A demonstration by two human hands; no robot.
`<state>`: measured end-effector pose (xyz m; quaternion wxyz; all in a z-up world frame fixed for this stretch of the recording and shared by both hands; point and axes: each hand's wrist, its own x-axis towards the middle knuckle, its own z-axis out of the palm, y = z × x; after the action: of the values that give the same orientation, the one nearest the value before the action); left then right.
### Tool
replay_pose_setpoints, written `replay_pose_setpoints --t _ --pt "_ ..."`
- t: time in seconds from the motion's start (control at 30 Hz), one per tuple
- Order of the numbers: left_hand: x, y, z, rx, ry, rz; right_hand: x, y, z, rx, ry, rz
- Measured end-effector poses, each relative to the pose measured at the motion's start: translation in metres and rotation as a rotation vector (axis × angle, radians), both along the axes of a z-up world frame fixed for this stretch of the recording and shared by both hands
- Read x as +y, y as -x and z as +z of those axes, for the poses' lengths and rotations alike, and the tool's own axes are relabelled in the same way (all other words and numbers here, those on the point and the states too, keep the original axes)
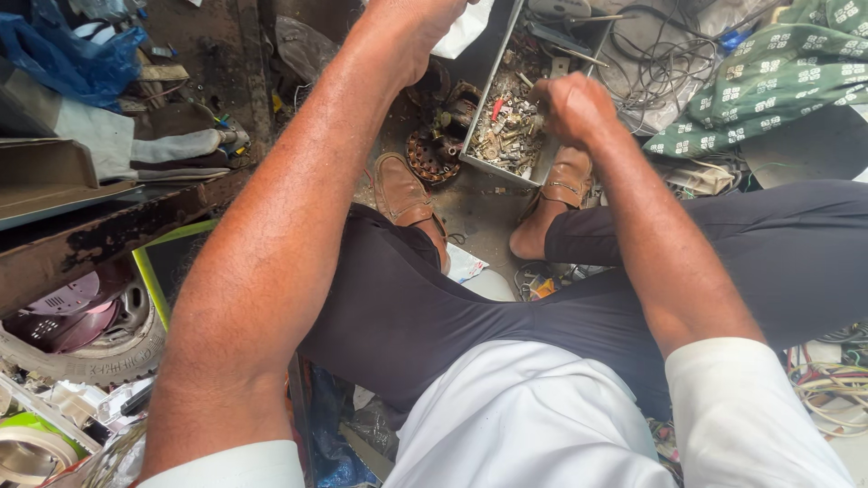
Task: The person sits cross-legged on the floor and sorts through a metal box filled with small electronic components and scrap. They pick up various items, including cylindrical parts and wires, examine them briefly, and place them back into the box or into a pile in their hand.
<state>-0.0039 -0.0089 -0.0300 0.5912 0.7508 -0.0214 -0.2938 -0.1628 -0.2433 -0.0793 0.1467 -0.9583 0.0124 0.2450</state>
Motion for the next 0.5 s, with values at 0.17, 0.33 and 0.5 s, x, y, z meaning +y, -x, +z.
replay_pose_setpoints --t 0.17,0.33,0.5 --pt "0.003 0.0 -0.004 0.011 -0.075 0.009 -0.015 -0.005 0.001 -0.014 0.029 0.039" --pt "0.006 -0.001 -0.006 0.025 -0.135 0.011 -0.006 0.009 -0.042 -0.031 0.125 0.243" --pt "0.01 -0.001 -0.005 0.03 -0.181 0.006 0.002 0.019 -0.07 0.088 0.265 0.302"
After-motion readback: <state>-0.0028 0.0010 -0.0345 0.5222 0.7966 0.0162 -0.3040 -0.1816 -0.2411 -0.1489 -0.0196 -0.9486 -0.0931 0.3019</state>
